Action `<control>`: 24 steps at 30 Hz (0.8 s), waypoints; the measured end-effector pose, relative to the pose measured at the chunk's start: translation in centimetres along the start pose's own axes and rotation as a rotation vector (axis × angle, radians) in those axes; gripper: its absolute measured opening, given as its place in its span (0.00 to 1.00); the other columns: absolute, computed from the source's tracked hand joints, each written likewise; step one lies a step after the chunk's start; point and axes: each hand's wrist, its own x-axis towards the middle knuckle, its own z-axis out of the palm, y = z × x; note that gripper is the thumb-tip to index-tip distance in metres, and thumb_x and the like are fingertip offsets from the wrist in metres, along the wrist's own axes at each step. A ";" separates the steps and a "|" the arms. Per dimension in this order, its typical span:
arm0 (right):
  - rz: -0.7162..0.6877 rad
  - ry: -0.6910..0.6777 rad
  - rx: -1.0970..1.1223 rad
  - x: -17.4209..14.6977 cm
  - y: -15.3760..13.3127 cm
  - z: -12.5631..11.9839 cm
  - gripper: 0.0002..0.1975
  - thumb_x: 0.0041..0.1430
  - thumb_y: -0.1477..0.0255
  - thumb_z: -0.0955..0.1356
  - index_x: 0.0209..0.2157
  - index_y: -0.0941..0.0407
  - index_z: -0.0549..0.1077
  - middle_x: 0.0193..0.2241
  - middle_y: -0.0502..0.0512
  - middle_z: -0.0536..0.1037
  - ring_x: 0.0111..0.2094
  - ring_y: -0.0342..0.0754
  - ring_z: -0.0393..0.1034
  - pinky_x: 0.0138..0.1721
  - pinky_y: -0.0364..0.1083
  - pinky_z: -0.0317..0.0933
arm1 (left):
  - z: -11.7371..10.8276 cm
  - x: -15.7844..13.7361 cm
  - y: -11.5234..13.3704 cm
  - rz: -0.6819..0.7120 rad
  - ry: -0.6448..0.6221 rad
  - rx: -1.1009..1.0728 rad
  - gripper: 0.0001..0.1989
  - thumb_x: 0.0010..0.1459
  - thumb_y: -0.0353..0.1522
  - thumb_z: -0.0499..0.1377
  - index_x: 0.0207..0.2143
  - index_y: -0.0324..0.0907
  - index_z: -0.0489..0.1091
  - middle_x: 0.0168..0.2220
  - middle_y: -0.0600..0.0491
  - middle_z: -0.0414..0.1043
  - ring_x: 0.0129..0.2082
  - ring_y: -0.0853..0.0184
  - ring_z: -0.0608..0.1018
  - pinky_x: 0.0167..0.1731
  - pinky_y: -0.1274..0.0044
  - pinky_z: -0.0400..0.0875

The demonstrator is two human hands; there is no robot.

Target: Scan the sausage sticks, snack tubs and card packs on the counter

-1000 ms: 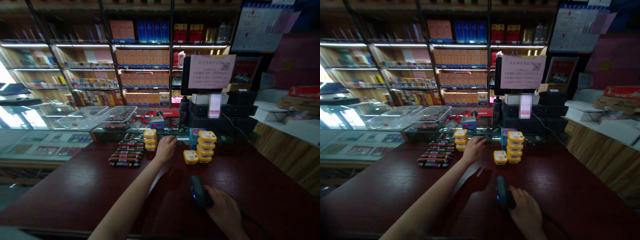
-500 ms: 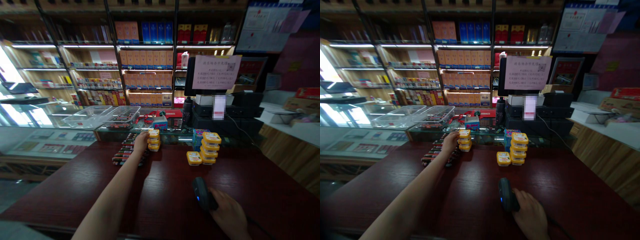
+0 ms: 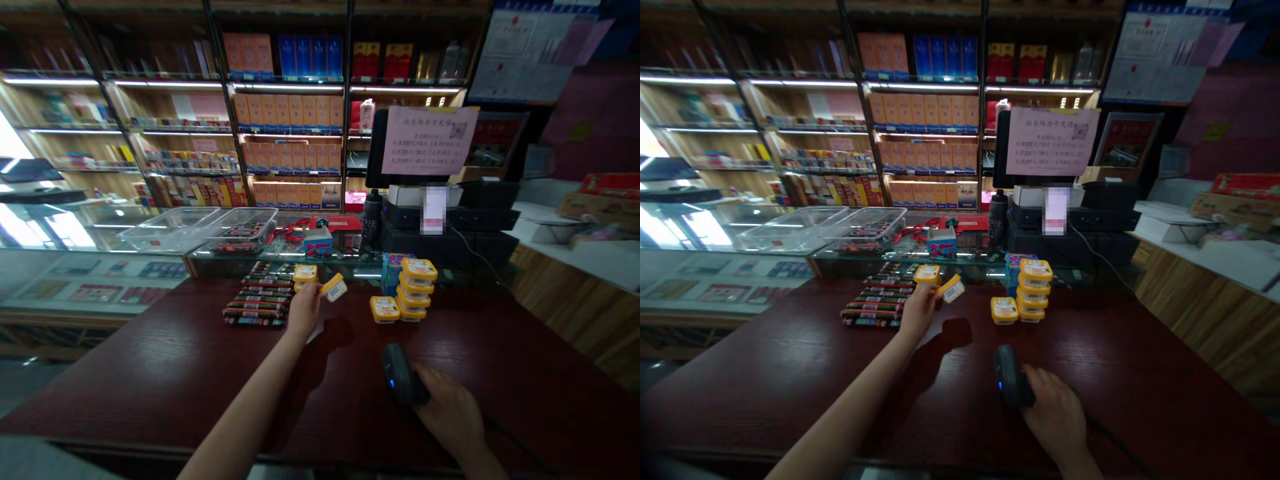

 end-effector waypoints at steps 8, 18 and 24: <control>0.211 -0.108 0.283 1.3 -2.7 -4.6 0.16 0.49 0.72 0.65 0.42 0.51 0.73 0.36 0.52 0.80 0.36 0.52 0.75 0.36 0.47 0.63 | 3.4 -5.1 1.5 -0.029 -0.055 -0.076 0.03 0.59 0.29 0.53 0.35 0.42 0.66 0.35 0.51 0.71 0.36 0.66 0.75 0.37 0.75 0.69; 0.226 -0.190 0.585 1.1 -4.4 -5.3 0.18 0.47 0.67 0.68 0.42 0.54 0.74 0.40 0.55 0.80 0.40 0.53 0.74 0.42 0.48 0.65 | 3.8 -6.4 1.8 -0.023 -0.047 -0.098 0.03 0.59 0.30 0.54 0.35 0.42 0.66 0.36 0.50 0.71 0.35 0.66 0.74 0.35 0.76 0.68; 0.217 -0.245 0.575 1.2 -4.3 -5.2 0.18 0.48 0.67 0.68 0.43 0.54 0.74 0.39 0.56 0.80 0.40 0.53 0.74 0.42 0.48 0.64 | 4.0 -6.3 1.8 -0.021 -0.044 -0.096 0.02 0.58 0.29 0.55 0.35 0.42 0.66 0.36 0.51 0.71 0.37 0.65 0.74 0.37 0.75 0.68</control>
